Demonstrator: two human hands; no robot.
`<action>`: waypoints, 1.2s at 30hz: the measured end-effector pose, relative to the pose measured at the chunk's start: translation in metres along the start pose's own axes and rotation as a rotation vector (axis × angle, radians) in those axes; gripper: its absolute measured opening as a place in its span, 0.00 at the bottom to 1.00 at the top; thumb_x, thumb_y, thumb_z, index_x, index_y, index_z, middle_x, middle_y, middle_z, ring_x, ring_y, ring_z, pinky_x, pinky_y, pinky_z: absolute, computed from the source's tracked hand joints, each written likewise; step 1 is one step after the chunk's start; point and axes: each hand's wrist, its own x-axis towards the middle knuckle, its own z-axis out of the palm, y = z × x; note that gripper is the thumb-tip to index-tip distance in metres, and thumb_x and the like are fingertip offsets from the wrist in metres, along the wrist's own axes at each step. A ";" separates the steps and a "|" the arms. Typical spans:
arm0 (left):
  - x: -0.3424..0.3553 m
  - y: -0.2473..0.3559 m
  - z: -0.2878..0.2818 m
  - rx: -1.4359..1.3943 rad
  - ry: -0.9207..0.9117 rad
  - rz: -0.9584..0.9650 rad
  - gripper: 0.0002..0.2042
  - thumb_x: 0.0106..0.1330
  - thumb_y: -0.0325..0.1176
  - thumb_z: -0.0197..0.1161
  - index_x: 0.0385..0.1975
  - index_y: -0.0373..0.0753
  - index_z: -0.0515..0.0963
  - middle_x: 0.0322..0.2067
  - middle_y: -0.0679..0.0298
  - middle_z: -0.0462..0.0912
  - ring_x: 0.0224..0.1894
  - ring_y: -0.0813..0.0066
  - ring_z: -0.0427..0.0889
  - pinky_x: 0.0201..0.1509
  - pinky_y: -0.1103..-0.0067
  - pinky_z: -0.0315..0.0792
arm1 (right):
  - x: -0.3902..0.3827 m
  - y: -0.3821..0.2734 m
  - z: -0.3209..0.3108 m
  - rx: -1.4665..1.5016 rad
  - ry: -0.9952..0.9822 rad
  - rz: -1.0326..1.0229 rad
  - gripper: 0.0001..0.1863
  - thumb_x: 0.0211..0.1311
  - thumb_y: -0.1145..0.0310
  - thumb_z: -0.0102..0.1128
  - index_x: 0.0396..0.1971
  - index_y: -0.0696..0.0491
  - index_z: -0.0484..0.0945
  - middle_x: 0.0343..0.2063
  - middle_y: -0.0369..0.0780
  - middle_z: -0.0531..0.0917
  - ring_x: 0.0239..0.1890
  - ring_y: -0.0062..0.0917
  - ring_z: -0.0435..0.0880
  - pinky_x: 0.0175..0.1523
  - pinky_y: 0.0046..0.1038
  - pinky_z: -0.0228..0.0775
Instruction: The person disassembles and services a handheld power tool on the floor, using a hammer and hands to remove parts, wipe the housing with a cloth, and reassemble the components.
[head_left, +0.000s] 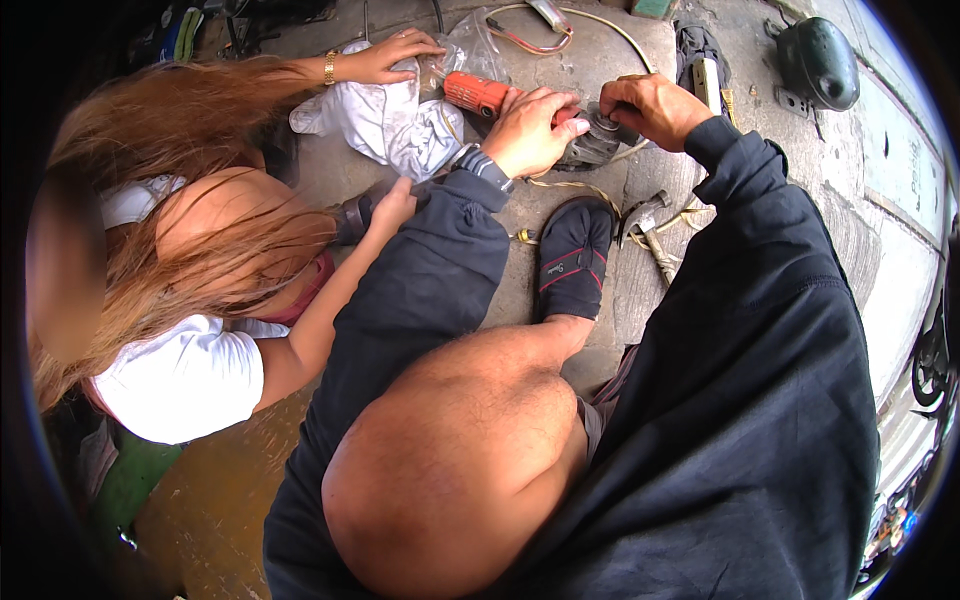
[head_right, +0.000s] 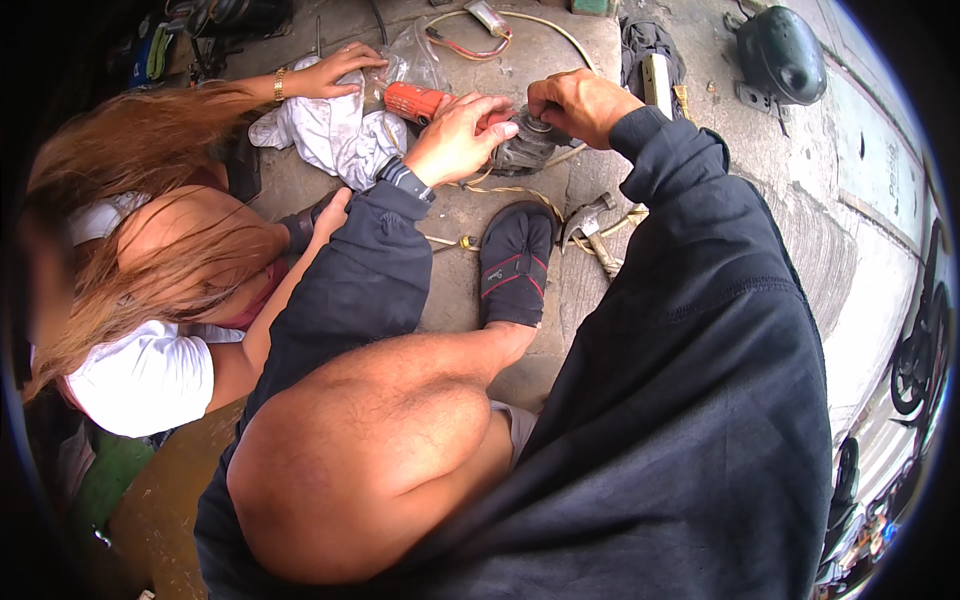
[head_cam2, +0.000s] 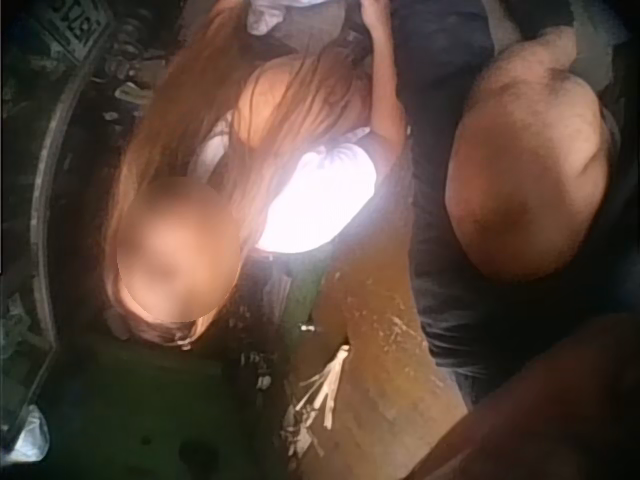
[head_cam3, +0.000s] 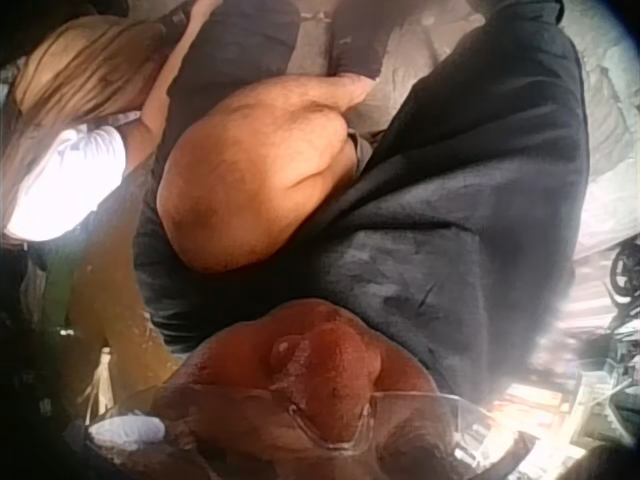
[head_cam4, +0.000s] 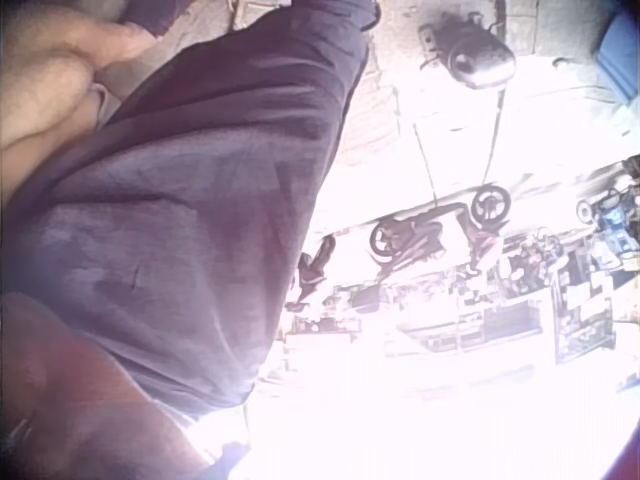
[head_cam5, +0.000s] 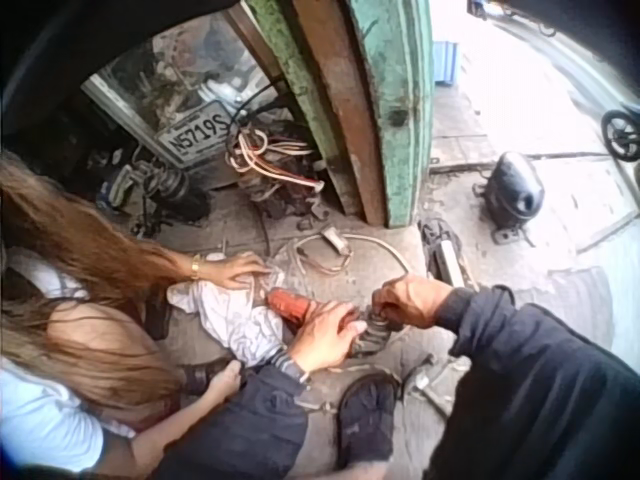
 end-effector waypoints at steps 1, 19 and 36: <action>0.000 -0.001 -0.001 0.001 -0.005 0.008 0.26 0.66 0.51 0.63 0.55 0.36 0.79 0.54 0.56 0.78 0.59 0.60 0.74 0.69 0.67 0.59 | 0.000 0.001 0.000 -0.004 0.001 -0.013 0.09 0.57 0.78 0.60 0.38 0.56 0.77 0.35 0.45 0.83 0.40 0.43 0.84 0.47 0.38 0.76; 0.001 0.007 -0.008 0.007 -0.028 -0.045 0.28 0.63 0.57 0.65 0.51 0.39 0.81 0.52 0.58 0.81 0.57 0.58 0.74 0.64 0.69 0.65 | -0.003 -0.009 0.002 -0.186 0.028 0.001 0.09 0.58 0.76 0.60 0.40 0.57 0.77 0.36 0.46 0.82 0.39 0.45 0.83 0.46 0.40 0.76; 0.006 0.002 -0.010 0.002 -0.054 -0.002 0.18 0.69 0.45 0.60 0.48 0.38 0.82 0.46 0.54 0.84 0.49 0.59 0.82 0.60 0.68 0.70 | -0.008 -0.001 0.007 -0.079 0.075 0.031 0.09 0.60 0.77 0.60 0.40 0.58 0.75 0.35 0.47 0.82 0.40 0.46 0.83 0.45 0.39 0.75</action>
